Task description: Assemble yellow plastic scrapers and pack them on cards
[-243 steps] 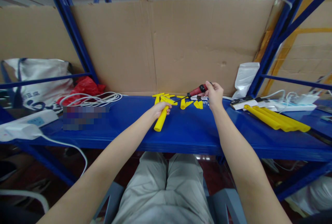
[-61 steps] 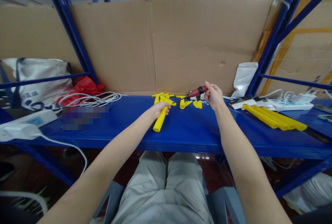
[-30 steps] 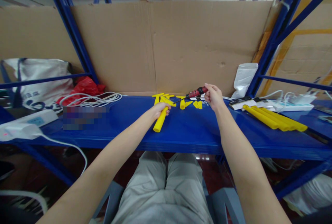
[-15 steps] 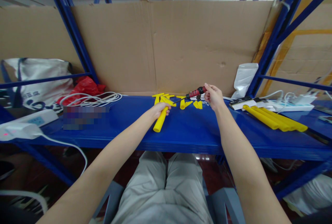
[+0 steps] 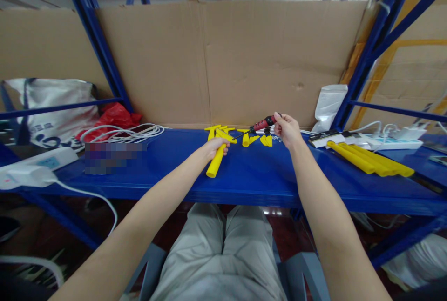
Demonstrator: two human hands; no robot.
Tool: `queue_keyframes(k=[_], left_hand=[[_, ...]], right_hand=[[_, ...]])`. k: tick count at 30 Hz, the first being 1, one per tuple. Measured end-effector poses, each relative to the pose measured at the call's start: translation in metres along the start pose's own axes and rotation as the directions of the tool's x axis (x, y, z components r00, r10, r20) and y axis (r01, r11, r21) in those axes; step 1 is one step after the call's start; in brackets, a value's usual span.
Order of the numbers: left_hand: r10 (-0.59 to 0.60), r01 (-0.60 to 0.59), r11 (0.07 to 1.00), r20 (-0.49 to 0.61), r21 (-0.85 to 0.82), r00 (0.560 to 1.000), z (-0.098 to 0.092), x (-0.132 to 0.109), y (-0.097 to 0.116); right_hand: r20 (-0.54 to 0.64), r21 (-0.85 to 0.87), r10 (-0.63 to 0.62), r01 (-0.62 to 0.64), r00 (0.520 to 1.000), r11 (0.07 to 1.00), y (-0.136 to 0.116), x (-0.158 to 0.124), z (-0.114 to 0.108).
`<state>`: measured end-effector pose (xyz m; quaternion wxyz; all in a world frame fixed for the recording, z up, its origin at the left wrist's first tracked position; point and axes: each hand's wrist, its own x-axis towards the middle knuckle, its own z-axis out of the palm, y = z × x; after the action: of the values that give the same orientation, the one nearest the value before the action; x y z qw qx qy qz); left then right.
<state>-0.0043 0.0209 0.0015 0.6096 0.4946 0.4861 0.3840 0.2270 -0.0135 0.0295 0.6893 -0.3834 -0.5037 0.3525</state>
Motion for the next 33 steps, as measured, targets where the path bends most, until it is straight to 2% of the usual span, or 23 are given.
queue_keyframes(k=[9, 13, 18, 29, 33], left_hand=[[-0.001, 0.001, 1.0, 0.03, -0.022, 1.0, 0.0002, 0.0001, 0.0005], [0.021, -0.018, 0.999, 0.05, -0.05, 0.999, 0.0014, -0.0024, 0.0013], [0.046, -0.046, 0.997, -0.001, -0.069, 0.999, 0.0018, -0.0047, 0.0032], [0.039, -0.038, 0.996, 0.008, -0.087, 0.999, 0.0008, -0.0033, 0.0036], [0.042, -0.041, 0.996, 0.009, -0.078, 0.999, 0.0, -0.0012, 0.0032]], right_hand=[[-0.103, -0.013, 0.003, -0.004, 0.995, 1.0, -0.0044, -0.0034, 0.0049], [-0.161, -0.016, -0.041, 0.039, 0.986, 0.999, -0.0036, -0.0019, 0.0031], [-0.241, 0.008, -0.084, 0.089, 0.967, 0.996, -0.0035, -0.0002, 0.0025], [-0.162, -0.036, 0.013, -0.019, 0.987, 0.999, -0.0009, -0.003, 0.0091], [-0.156, -0.129, 0.107, -0.127, 0.982, 0.983, 0.0004, -0.0042, 0.0077]])
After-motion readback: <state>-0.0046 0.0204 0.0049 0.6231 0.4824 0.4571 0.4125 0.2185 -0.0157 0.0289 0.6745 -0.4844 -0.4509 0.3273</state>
